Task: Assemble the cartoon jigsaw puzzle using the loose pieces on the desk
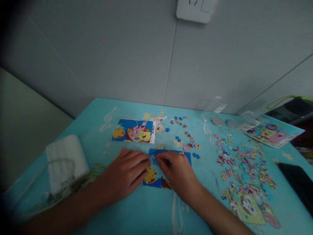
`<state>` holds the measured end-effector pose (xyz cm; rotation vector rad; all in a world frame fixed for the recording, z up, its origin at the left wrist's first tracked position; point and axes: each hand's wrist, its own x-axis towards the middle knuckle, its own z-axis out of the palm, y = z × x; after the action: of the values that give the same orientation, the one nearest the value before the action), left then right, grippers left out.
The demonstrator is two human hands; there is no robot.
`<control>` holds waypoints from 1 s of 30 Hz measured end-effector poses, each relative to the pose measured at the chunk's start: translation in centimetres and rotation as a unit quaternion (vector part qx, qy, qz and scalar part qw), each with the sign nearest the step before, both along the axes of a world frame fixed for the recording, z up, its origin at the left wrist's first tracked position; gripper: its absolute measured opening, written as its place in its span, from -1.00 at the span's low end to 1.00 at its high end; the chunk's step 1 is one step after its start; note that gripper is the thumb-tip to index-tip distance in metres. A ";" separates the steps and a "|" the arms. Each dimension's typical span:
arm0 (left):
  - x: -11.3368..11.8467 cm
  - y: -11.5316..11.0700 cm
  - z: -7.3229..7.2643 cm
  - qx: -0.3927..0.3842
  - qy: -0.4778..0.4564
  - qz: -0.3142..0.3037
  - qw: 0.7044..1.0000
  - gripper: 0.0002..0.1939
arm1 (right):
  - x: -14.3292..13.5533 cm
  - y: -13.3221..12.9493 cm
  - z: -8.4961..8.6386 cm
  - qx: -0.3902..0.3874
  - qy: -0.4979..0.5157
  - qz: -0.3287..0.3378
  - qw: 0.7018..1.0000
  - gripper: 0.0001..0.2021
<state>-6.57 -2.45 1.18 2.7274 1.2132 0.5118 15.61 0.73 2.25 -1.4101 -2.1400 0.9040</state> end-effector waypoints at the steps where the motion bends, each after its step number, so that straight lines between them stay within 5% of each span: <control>1: 0.0 0.0 0.1 -0.003 -0.001 0.001 1.000 -0.78 | 0.1 0.0 0.0 0.004 0.003 0.000 1.000 -0.79; 9: 0.1 -0.1 0.2 -0.007 0.000 0.006 1.000 -0.77 | 0.4 -0.2 0.1 0.017 0.014 0.025 0.999 -0.64; 18: 0.1 -0.1 0.1 -0.004 -0.010 0.011 1.000 -0.77 | 0.5 -0.5 0.0 0.017 0.049 0.007 0.999 -0.76; 23: -0.2 0.0 -0.5 -0.010 -0.028 0.011 1.000 -0.76 | 2.1 -0.5 1.4 0.035 0.043 0.030 0.998 -0.80; 25: -0.3 -0.1 -1.0 -0.003 -0.038 0.004 0.999 -0.76 | 4.1 0.1 2.3 0.058 0.027 0.003 0.998 -0.80; 30: -0.6 -0.1 -1.7 0.044 -0.061 0.026 0.997 -0.75 | 11.0 2.3 2.8 0.141 -0.071 -0.226 0.961 -0.79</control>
<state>-7.16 -2.60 -0.53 2.6961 1.2623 0.7428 26.59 3.07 5.09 -1.7438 -1.8286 0.3217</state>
